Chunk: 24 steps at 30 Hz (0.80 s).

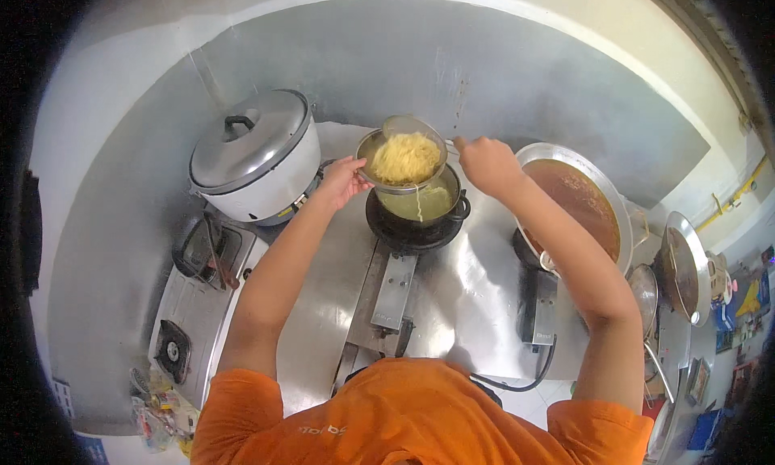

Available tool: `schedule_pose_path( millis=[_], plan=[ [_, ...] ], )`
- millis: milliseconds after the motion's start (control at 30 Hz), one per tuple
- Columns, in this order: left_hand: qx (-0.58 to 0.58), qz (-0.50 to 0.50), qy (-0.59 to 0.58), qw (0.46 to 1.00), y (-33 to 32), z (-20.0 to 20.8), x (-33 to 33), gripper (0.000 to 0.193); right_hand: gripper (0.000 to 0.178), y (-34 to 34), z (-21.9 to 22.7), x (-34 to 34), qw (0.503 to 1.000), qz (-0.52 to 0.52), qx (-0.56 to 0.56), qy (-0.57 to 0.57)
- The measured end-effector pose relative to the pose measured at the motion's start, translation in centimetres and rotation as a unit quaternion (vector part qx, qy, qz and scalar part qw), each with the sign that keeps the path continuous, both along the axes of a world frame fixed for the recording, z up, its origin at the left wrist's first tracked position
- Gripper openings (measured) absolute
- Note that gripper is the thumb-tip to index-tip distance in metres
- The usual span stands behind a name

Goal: The person strains noodles from a boiling pot into a bowl, stirs them, and packs the noodles along with fried chicken into a paper box. Afterwards, the person records entries in a notebook with a pen.

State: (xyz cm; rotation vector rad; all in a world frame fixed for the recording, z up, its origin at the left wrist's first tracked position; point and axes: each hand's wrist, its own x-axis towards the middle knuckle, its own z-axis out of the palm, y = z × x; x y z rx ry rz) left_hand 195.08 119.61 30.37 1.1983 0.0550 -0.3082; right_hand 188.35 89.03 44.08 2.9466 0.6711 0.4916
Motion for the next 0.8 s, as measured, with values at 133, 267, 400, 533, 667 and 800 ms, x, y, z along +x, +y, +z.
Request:
schedule_pose_path(
  millis=[133,267,400,533,667,800],
  plan=[
    [-0.013,0.023,-0.005,1.0,-0.2,0.4,0.1,0.025,0.021,-0.9,-0.2,-0.6,0.995,0.043,0.017,-0.089],
    [-0.031,0.097,-0.025,0.994,0.1,1.9,-0.3,0.024,0.02,-2.6,-0.1,0.0,0.994,-0.021,0.049,-0.093],
    [-0.035,0.141,-0.053,0.988,-1.3,5.3,-0.7,0.022,0.015,-7.1,-4.4,2.3,0.989,-0.044,0.133,0.047],
    [-0.032,0.245,-0.08,0.966,-2.0,5.6,-1.6,0.019,0.012,-3.4,-6.3,0.5,0.687,-0.164,0.516,0.485],
    [-0.018,0.322,-0.102,0.941,-3.2,3.9,-3.1,0.019,0.013,-4.7,-3.3,-1.6,0.62,-0.166,0.588,0.493],
    [-0.014,0.324,-0.108,0.94,-2.4,0.9,-4.2,0.018,0.015,-3.8,0.6,-1.7,0.743,-0.117,0.515,0.412]
  ],
)
